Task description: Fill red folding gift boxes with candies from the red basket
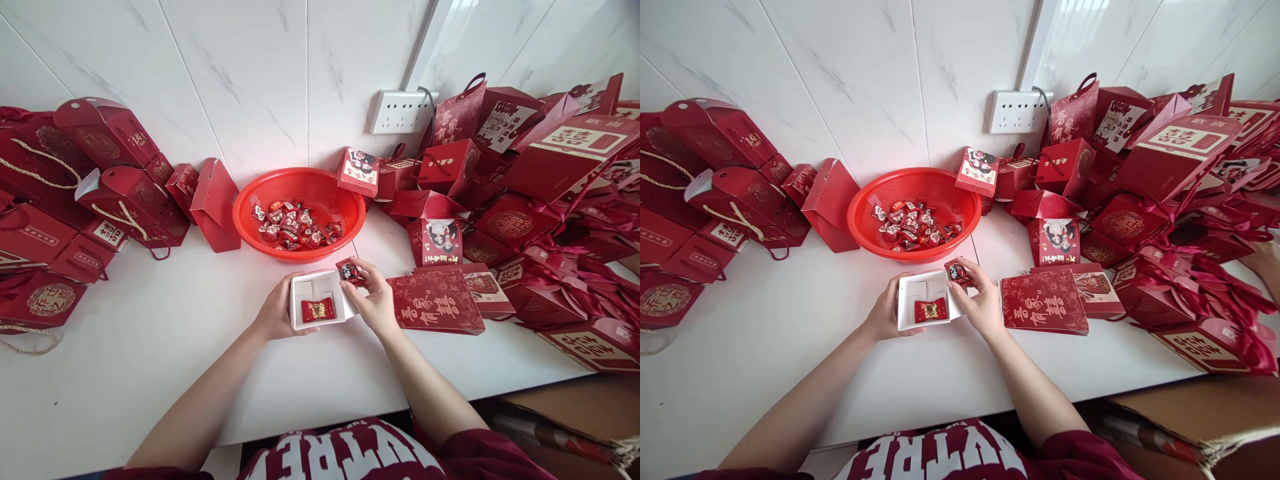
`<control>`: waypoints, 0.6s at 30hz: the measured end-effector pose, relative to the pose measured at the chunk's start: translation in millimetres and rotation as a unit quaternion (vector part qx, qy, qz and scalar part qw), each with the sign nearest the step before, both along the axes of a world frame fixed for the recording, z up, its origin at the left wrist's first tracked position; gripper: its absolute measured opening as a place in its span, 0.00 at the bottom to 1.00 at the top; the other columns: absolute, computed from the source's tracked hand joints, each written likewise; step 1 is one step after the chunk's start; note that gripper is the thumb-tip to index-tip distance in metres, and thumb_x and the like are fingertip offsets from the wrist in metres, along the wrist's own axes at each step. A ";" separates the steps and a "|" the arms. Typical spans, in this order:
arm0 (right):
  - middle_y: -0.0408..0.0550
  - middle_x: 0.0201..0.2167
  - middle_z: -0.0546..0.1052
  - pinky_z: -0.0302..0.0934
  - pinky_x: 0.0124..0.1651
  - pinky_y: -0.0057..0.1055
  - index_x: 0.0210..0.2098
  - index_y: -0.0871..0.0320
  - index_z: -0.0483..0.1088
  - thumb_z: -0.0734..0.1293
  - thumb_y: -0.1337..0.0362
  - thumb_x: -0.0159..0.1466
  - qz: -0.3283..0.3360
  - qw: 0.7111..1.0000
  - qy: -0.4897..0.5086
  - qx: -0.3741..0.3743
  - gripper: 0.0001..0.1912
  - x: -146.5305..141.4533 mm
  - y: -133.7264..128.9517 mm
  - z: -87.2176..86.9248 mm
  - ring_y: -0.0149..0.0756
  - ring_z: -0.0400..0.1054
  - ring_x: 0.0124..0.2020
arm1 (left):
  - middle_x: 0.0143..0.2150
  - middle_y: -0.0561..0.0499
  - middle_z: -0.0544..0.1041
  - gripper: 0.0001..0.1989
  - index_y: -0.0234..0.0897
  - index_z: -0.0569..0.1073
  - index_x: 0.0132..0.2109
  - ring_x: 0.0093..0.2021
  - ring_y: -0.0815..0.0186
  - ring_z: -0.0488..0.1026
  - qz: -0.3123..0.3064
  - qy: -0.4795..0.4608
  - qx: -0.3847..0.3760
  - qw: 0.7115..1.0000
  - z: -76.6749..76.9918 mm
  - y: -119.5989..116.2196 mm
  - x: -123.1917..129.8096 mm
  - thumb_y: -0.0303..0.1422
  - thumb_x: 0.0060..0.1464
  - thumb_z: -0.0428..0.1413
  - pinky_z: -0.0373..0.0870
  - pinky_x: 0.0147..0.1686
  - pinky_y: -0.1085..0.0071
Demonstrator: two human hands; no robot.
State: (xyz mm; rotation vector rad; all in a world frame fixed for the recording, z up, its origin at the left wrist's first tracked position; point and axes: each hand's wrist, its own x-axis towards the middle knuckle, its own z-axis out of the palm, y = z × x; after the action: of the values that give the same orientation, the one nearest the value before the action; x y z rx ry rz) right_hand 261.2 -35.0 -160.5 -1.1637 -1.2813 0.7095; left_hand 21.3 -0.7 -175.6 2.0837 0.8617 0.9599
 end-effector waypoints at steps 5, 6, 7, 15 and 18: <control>0.50 0.55 0.77 0.71 0.50 0.38 0.58 0.49 0.70 0.73 0.59 0.63 -0.005 1.000 -0.008 0.000 0.24 -0.5 0.1 -0.8 0.43 0.75 0.50 | 0.63 0.37 0.68 0.54 0.42 0.56 0.65 0.61 0.44 0.70 0.006 0.000 -0.023 1.000 2.6 -1.6 0.1 0.43 0.34 0.73 0.72 0.56 0.46; 0.50 0.55 0.77 0.71 0.50 0.38 0.58 0.49 0.70 0.73 0.58 0.63 -0.006 1.000 -0.009 0.000 0.24 -0.6 0.2 -1.2 0.43 0.75 0.50 | 0.62 0.38 0.69 0.54 0.43 0.56 0.65 0.59 0.44 0.71 0.004 -0.004 -0.025 1.000 3.6 -1.9 0.3 0.43 0.34 0.74 0.72 0.55 0.47; 0.51 0.55 0.77 0.71 0.50 0.39 0.58 0.49 0.70 0.73 0.58 0.63 -0.007 1.000 -0.010 -0.002 0.24 -0.8 0.2 -1.7 0.44 0.76 0.50 | 0.61 0.38 0.70 0.54 0.43 0.56 0.65 0.58 0.45 0.72 0.001 -0.008 -0.027 1.000 4.5 -2.0 0.5 0.42 0.34 0.74 0.73 0.54 0.48; 0.53 0.58 0.74 0.66 0.59 0.47 0.64 0.50 0.64 0.71 0.56 0.65 -0.031 0.999 -0.019 0.003 0.29 0.1 -3.9 2.2 0.47 0.73 0.55 | 0.59 0.38 0.71 0.54 0.43 0.55 0.63 0.57 0.43 0.73 0.007 -0.043 -0.035 0.998 5.5 0.6 2.0 0.44 0.31 0.74 0.73 0.53 0.46; 0.56 0.60 0.73 0.65 0.61 0.49 0.67 0.51 0.60 0.68 0.56 0.68 -0.033 0.998 0.031 0.033 0.30 1.1 -4.9 6.7 0.47 0.71 0.57 | 0.60 0.38 0.71 0.55 0.45 0.55 0.63 0.56 0.44 0.74 0.007 -0.042 -0.016 0.999 6.1 -0.6 1.6 0.45 0.31 0.74 0.73 0.53 0.46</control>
State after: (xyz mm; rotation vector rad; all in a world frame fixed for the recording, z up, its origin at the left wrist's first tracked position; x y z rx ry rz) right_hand 262.3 -39.8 -153.8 -1.1170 -1.2002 0.6469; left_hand 22.9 -1.3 -169.5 1.9977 0.8443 1.0275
